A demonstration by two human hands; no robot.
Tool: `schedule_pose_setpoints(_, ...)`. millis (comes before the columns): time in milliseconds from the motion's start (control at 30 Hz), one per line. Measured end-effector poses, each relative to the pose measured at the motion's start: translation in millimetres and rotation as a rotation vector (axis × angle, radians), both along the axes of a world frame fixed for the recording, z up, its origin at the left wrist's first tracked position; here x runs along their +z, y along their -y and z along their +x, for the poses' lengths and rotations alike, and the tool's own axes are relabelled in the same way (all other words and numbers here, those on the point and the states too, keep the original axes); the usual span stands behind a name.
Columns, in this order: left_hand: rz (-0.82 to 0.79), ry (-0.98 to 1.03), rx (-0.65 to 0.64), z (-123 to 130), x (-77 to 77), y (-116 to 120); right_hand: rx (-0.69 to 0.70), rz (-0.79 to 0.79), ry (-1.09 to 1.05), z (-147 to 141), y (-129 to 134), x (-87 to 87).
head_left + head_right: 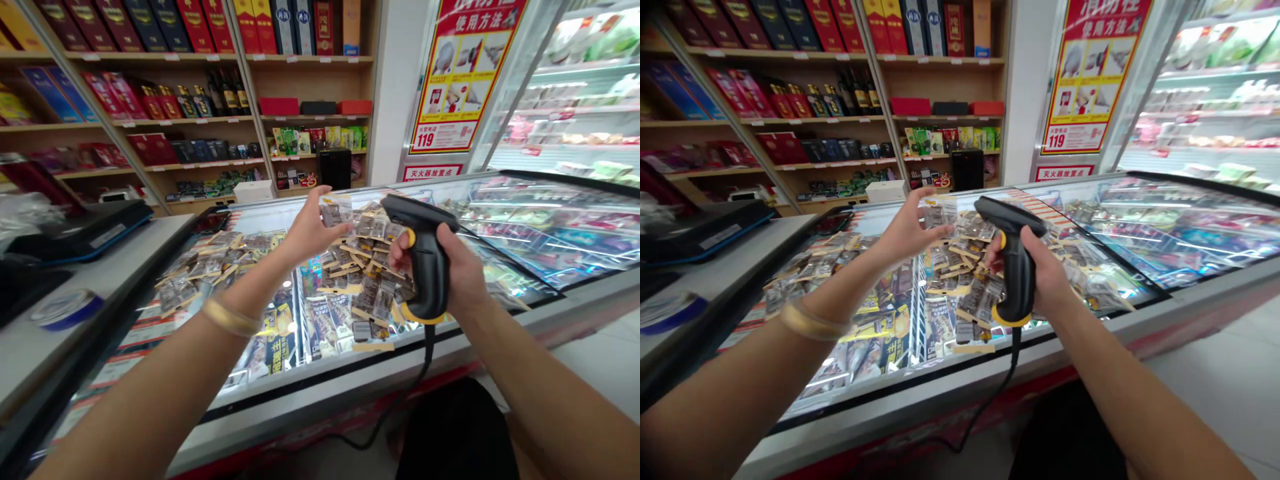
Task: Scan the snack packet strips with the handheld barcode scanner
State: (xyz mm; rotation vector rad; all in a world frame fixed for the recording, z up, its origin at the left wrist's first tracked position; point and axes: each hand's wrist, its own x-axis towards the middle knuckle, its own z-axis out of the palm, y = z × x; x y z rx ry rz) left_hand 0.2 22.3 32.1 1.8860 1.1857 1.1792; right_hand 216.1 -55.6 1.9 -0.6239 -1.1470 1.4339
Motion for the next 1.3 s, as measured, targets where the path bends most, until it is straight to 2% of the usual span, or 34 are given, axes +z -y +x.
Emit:
schedule_pose_setpoints(133, 0.031, -0.131, -0.016, 51.9, 4.8, -22.3, -0.172, -0.032, -0.029, 49.7, 0.6, -4.4)
schedule_pose_setpoints(300, 0.056, -0.379, 0.011, 86.0, 2.1, -36.5, -0.262, -0.083, -0.051, 75.4, -0.3, -17.3)
schedule_pose_setpoints(467, 0.081, -0.669, 0.142, 94.7, -2.6, -34.5, -0.257, -0.113, -0.081, 73.9, -2.7, -25.9)
schedule_pose_setpoints(633, 0.132, -0.629, 0.138, 80.6, -5.1, -32.8, -0.231, -0.138, -0.092, 66.3, -7.9, -26.9)
schedule_pose_setpoints(833, 0.205, -0.45, 0.158, 31.5, -6.9, -27.8, -0.244, -0.102, -0.023, 61.9, -10.1, -22.7)
schedule_pose_setpoints(1000, 0.211, -0.301, 0.29, -46.3, -7.6, -15.1, -0.24, -0.068, -0.013, 45.4, -6.3, -9.3)
schedule_pose_setpoints(1133, 0.158, -0.155, 0.53, -129.9, -14.1, -3.2, -0.142, -0.017, 0.007, 4.2, -7.4, -0.9)
schedule_pose_setpoints(1200, 0.056, -0.192, 0.724, -170.5, -22.4, 4.2, -0.057, -0.008, 0.018, -25.5, -9.9, -0.8)
schedule_pose_setpoints(1300, -0.052, -0.285, 0.918, -219.6, -39.7, 20.0, 0.093, -0.025, 0.04, -75.3, -15.1, -5.3)
